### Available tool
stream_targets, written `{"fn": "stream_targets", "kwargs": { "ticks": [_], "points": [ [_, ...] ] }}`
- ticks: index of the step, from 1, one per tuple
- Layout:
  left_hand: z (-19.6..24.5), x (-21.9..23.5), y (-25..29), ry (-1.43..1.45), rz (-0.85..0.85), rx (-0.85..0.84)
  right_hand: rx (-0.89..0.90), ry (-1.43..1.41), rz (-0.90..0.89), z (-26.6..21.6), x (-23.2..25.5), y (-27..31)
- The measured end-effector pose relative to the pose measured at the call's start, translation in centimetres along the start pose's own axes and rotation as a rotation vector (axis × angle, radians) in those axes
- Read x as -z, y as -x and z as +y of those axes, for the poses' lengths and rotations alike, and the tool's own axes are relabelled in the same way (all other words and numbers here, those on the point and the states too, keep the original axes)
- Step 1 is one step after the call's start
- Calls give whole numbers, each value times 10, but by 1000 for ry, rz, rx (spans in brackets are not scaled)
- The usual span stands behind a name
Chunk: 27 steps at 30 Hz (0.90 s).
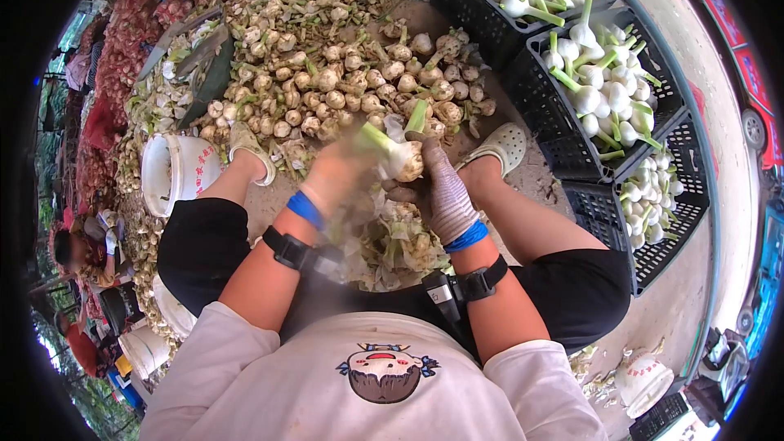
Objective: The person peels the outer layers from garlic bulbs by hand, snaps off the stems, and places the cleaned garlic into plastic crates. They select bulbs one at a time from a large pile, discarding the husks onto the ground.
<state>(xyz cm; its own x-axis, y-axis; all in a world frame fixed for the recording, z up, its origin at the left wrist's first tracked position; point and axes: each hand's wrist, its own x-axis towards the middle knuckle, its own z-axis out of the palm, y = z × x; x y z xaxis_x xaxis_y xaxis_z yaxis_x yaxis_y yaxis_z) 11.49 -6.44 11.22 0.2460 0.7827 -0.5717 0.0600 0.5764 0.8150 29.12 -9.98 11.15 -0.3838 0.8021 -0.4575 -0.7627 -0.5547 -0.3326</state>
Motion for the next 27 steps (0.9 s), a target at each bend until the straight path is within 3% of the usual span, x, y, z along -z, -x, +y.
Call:
{"fn": "stream_targets", "kwargs": {
  "ticks": [2,4,6,7,9,10,11,14,15,16,17,18,19,20,21,22,23,24,26,27],
  "points": [
    [-2,-15,1,13,117,-114,93,58,7,7,-2,2],
    [5,-19,2,7,62,-88,402,843,37,9,-7,10],
    [-2,-15,0,40,22,-43,309,818,69,-3,10,7],
    [6,-17,5,43,21,-41,54,525,-69,-13,22,5],
    [22,-19,16,-436,-104,-118,-135,507,5,-13,28,-3],
    [18,-15,14,-435,-105,-115,-228,495,43,-14,25,-5],
    [6,-8,10,-499,-245,-263,297,755,124,4,33,-18],
    [-44,23,-34,-171,-475,-292,693,759,273,15,31,-19],
    [-49,34,-46,-99,-291,-249,342,389,162,5,32,-9],
    [-51,37,-50,25,-227,-211,-7,19,46,-4,23,-1],
    [-54,41,-55,153,-159,-181,-141,-146,189,-8,10,0],
    [-56,44,-59,280,-90,-161,-142,-149,191,-12,7,1],
    [-33,30,-36,607,-106,-70,-180,34,123,-15,6,1],
    [-37,22,-33,537,-70,-167,-216,220,52,-17,6,1],
    [-41,15,-30,463,-26,-261,-115,467,207,-1,23,-12],
    [-33,3,-21,390,24,-350,-116,466,212,4,26,-16],
    [-21,4,-9,-307,-6,-525,-19,380,259,7,28,-20],
    [-22,0,-7,-507,-37,-599,78,294,305,7,26,-20],
    [-24,-7,-4,-890,-63,-785,111,277,223,3,21,-13],
    [-33,-14,-7,-418,-107,-688,40,336,225,3,17,-11]
  ]
}}
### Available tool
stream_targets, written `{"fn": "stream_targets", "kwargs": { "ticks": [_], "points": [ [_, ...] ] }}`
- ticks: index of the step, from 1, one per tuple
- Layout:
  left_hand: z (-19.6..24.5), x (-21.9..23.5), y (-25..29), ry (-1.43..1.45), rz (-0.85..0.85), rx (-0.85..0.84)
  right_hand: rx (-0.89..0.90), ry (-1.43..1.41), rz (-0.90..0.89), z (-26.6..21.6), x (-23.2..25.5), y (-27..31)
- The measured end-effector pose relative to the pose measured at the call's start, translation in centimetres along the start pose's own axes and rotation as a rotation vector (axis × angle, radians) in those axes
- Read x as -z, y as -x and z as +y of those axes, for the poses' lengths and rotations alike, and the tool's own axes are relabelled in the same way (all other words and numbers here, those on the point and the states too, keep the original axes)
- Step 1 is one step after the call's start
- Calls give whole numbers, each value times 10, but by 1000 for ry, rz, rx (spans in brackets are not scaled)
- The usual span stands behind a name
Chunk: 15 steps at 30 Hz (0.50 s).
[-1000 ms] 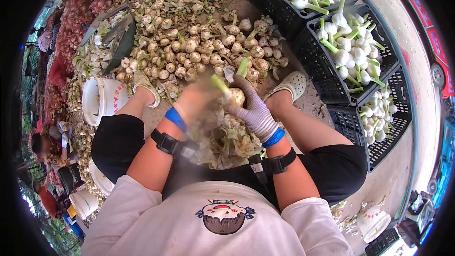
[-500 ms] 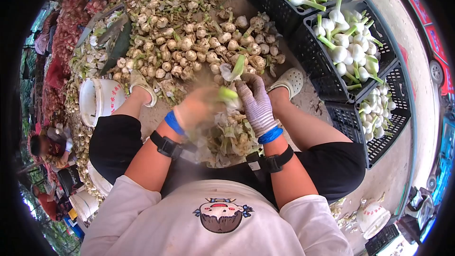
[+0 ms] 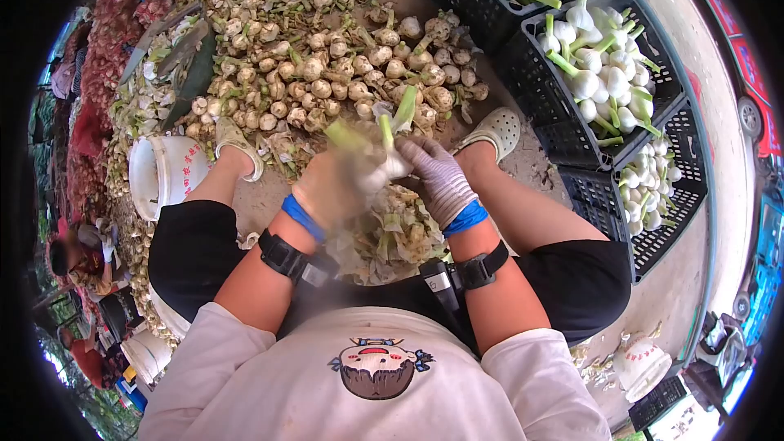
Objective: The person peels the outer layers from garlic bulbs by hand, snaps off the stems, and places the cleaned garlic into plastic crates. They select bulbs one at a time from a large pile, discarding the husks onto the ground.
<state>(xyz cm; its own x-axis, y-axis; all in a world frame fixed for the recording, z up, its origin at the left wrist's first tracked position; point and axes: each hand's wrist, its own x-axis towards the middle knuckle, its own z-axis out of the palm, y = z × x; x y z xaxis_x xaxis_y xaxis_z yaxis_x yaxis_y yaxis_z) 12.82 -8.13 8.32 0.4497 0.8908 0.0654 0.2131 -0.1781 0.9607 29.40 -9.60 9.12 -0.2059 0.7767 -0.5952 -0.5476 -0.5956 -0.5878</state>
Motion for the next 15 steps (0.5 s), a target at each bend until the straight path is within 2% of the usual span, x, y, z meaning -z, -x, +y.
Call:
{"fn": "stream_targets", "kwargs": {
  "ticks": [1,2,3,5,6,7,9,11,15],
  "points": [
    [-5,-3,3,227,44,54,-64,66,-12,-1,-1,1],
    [-10,-6,7,457,101,97,-160,7,-92,6,6,-5],
    [3,-1,7,426,89,115,-162,7,-90,9,7,-6],
    [3,3,10,382,70,143,-305,-211,-110,17,6,-7],
    [1,6,13,362,59,152,-296,-357,-142,22,4,-12],
    [0,8,15,352,52,161,-299,-355,-141,22,7,-14],
    [-4,12,19,335,44,174,-340,-699,-154,16,9,-13],
    [-7,15,23,307,38,175,-345,-740,-147,11,6,-15],
    [-14,19,26,292,5,188,-277,-630,-267,13,-2,-19]
  ]
}}
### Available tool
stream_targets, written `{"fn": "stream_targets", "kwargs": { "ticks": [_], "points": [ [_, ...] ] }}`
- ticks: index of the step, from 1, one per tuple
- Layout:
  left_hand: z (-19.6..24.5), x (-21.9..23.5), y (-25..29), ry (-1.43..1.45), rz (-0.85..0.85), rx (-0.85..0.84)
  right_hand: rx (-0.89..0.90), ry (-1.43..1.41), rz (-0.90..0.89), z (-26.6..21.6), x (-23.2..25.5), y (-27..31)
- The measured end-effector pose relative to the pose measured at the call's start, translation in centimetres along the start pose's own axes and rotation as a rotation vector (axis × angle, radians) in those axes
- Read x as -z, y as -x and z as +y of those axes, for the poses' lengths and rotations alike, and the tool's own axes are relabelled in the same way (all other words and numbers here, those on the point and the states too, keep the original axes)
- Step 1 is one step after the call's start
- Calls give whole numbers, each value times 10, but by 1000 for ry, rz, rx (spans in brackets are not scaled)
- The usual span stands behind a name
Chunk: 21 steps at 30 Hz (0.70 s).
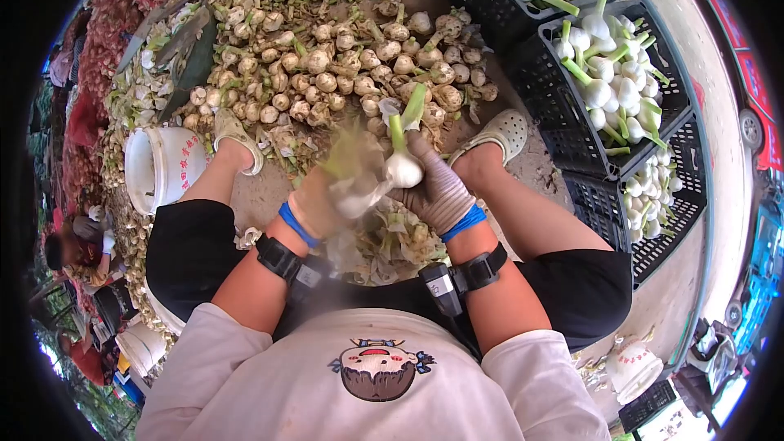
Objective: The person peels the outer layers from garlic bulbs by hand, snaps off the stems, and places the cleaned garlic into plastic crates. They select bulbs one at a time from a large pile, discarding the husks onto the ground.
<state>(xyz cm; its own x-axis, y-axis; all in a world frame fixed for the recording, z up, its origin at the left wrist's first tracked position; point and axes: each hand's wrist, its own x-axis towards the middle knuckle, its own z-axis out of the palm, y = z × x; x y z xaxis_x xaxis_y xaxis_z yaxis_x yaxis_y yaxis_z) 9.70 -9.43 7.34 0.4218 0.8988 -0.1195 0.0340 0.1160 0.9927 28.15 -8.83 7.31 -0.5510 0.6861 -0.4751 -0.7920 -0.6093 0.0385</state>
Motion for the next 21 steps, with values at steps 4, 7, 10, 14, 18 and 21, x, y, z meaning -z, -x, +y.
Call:
{"fn": "stream_targets", "kwargs": {
  "ticks": [4,7,10,14,18,21],
  "points": [
    [0,16,4,534,-106,339,115,278,313,3,4,-8],
    [-11,30,9,855,-214,536,145,-42,360,-5,6,-10],
    [0,23,-6,-193,-496,696,90,51,153,-9,-5,-9],
    [-50,49,-28,-1109,-150,584,218,333,403,-48,-15,-32],
    [-31,95,-74,-1235,206,754,461,184,-9,-100,-74,-22],
    [-60,135,-96,-1271,163,843,659,241,-18,-107,-90,-30]
  ]
}}
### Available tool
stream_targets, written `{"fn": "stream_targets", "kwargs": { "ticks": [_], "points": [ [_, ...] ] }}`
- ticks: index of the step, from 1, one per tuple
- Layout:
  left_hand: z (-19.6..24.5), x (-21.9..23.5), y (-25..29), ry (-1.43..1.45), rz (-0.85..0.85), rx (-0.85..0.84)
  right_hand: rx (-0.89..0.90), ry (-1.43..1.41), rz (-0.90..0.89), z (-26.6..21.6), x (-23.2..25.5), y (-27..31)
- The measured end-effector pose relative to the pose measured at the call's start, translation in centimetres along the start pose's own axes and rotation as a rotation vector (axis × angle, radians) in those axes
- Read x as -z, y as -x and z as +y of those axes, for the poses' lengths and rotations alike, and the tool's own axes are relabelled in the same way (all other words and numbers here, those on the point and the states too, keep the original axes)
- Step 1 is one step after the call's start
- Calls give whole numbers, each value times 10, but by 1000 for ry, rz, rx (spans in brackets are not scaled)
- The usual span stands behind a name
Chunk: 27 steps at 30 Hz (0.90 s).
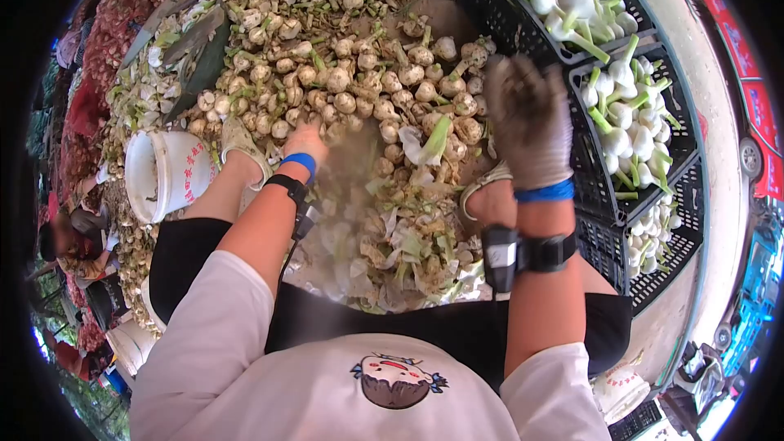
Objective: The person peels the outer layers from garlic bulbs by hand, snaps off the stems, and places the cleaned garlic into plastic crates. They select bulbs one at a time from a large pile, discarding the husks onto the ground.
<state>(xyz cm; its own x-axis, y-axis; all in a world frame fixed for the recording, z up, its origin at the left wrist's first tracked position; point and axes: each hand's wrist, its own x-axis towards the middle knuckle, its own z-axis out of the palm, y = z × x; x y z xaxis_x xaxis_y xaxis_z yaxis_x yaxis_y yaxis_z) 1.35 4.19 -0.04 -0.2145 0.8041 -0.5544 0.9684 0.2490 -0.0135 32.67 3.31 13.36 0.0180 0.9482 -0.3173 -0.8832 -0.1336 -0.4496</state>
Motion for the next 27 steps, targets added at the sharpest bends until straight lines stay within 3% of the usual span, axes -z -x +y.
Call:
{"fn": "stream_targets", "kwargs": {
  "ticks": [1,2,3,4,5,6,7,9,10,12,13,14,15,16,17,19,20,25,27],
  "points": [
    [-11,-16,-20,25,0,-32,-108,-41,-14,18,12,1],
    [-21,-23,-35,79,21,-62,-228,259,42,40,42,0],
    [-28,-29,-44,135,36,-84,-292,738,279,56,0,30],
    [-25,-24,-32,254,61,10,-260,1233,85,78,49,22],
    [-21,-17,-19,367,88,105,-31,1603,-88,102,85,19],
    [-39,-54,-47,582,57,132,-105,1748,-52,109,60,29],
    [-34,-28,-20,954,-173,172,-115,1498,-142,128,65,26],
    [-10,0,40,1320,-403,212,83,1502,-231,152,62,32],
    [1,-2,55,1515,-585,263,88,1496,-242,155,52,36],
    [22,-3,81,1889,-970,344,310,1623,-321,153,29,45],
    [31,2,94,2062,-1179,375,326,1618,-326,150,27,48],
    [39,6,107,2057,-1174,357,317,1678,-316,145,27,53],
    [49,19,124,1894,-732,234,306,1742,-300,139,28,59],
    [53,26,133,1804,-525,153,173,1772,-264,128,19,67],
    [56,33,141,1684,-320,97,189,1774,-253,119,14,75],
    [52,42,147,945,-240,-263,160,1919,-314,104,9,93],
    [55,43,154,1079,-272,-231,217,1946,-330,101,17,98],
    [59,39,170,1107,-357,-243,163,1761,-345,84,33,117],
    [60,40,177,1278,-423,-171,240,1504,-336,91,46,116]
  ]
}}
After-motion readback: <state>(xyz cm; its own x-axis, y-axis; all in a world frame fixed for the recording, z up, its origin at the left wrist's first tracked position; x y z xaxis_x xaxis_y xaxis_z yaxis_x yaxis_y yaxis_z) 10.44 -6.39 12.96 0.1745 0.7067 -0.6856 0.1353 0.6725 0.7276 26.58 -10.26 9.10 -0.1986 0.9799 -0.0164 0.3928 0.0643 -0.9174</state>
